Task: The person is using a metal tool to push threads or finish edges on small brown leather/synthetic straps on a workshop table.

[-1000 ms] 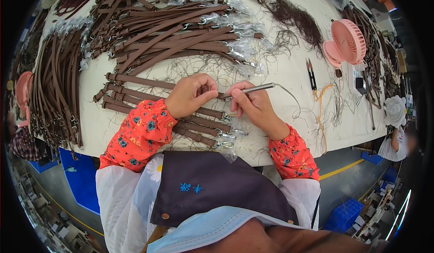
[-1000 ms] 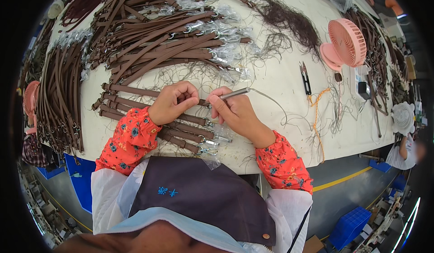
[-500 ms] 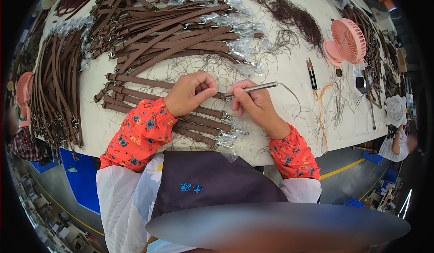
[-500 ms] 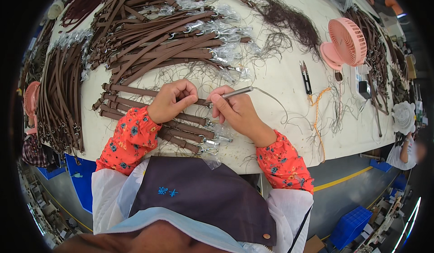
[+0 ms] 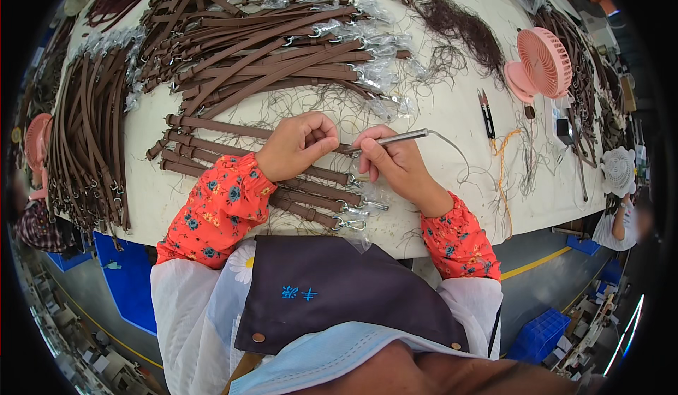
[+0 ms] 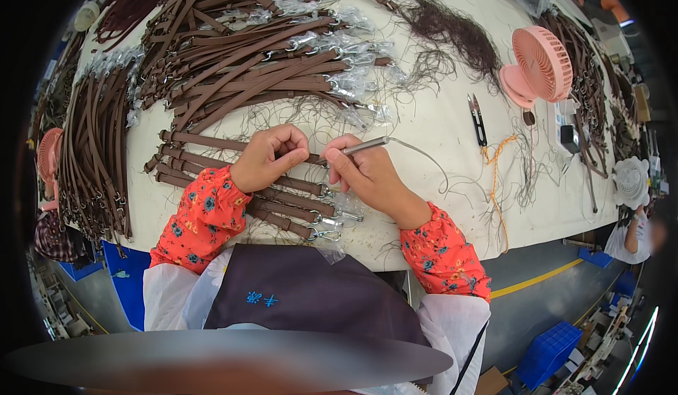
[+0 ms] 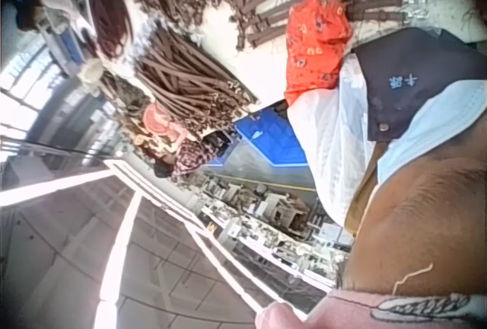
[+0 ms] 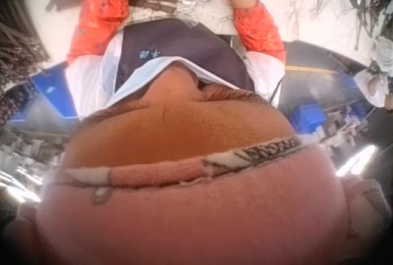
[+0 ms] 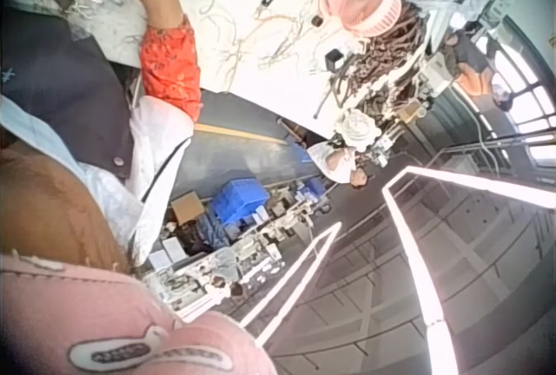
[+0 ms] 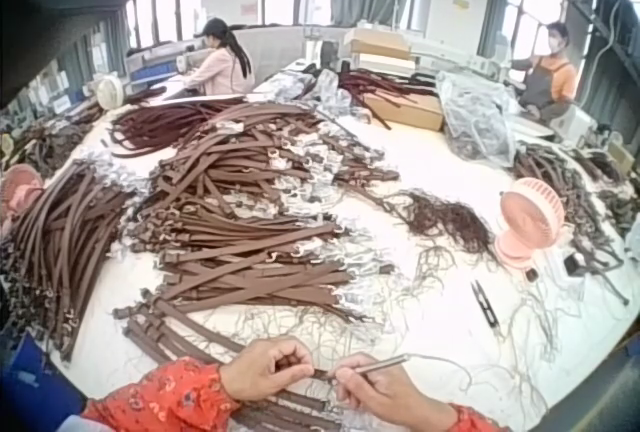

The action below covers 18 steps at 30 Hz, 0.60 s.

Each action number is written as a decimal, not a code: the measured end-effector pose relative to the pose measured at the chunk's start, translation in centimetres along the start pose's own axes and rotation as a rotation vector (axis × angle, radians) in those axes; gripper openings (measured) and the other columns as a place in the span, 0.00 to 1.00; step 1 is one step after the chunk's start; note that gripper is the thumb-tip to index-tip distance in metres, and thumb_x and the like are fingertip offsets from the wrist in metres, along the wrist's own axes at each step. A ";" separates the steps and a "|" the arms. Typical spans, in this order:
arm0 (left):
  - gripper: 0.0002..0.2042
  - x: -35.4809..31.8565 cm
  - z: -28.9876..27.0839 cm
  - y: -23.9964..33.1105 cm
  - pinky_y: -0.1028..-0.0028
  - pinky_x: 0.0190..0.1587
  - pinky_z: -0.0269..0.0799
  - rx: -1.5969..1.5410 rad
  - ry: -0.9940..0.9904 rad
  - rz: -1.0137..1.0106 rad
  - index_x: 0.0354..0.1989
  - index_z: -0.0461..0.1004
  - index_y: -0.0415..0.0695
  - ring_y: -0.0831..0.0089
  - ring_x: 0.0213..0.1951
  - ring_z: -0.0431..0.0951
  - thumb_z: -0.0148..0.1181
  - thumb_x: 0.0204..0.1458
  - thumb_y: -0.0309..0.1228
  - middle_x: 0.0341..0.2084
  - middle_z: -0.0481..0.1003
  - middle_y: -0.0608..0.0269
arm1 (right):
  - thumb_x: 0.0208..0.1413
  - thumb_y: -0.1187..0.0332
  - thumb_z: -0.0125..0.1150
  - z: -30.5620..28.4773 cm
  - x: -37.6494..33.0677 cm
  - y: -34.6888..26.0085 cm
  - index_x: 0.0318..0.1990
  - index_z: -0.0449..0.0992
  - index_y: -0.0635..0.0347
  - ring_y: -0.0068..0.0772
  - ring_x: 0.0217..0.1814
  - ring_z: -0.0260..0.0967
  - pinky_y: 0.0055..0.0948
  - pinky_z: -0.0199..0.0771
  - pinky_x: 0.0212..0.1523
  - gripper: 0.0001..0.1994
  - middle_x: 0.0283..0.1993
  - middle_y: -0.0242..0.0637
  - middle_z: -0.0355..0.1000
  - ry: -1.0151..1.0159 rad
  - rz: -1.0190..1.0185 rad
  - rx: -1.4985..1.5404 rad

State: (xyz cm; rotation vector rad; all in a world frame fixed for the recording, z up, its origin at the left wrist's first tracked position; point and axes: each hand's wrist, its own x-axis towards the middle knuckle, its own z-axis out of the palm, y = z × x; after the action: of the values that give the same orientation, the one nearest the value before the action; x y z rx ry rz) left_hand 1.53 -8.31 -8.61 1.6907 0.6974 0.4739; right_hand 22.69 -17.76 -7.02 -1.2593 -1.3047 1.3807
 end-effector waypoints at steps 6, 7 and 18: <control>0.05 0.0 -0.1 0.4 0.83 0.26 0.64 -0.008 -0.011 0.012 0.35 0.73 0.39 0.87 0.24 0.67 0.60 0.54 0.28 0.23 0.71 0.72 | 0.65 0.62 0.51 0.1 -0.1 -0.3 0.42 0.72 0.65 0.16 0.20 0.66 0.18 0.64 0.21 0.13 0.22 0.29 0.71 0.006 -0.003 -0.003; 0.05 0.1 -0.1 0.3 0.84 0.26 0.64 -0.014 -0.013 0.005 0.35 0.73 0.40 0.88 0.24 0.67 0.60 0.54 0.28 0.23 0.71 0.72 | 0.65 0.62 0.51 0.0 0.0 -0.3 0.42 0.72 0.65 0.16 0.20 0.66 0.18 0.64 0.21 0.13 0.22 0.29 0.71 0.004 0.001 -0.003; 0.05 0.1 0.3 0.7 0.81 0.31 0.68 0.099 0.094 0.087 0.38 0.73 0.39 0.83 0.31 0.72 0.60 0.54 0.22 0.34 0.72 0.67 | 0.67 0.60 0.47 -0.4 0.1 -0.1 0.43 0.71 0.64 0.17 0.20 0.66 0.17 0.64 0.22 0.14 0.24 0.31 0.71 0.084 -0.042 0.138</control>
State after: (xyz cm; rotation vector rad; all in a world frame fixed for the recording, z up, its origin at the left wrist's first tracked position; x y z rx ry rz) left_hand 1.91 -8.59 -8.01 1.8067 0.7277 0.5909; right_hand 23.03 -17.58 -6.87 -1.1773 -1.1522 1.3501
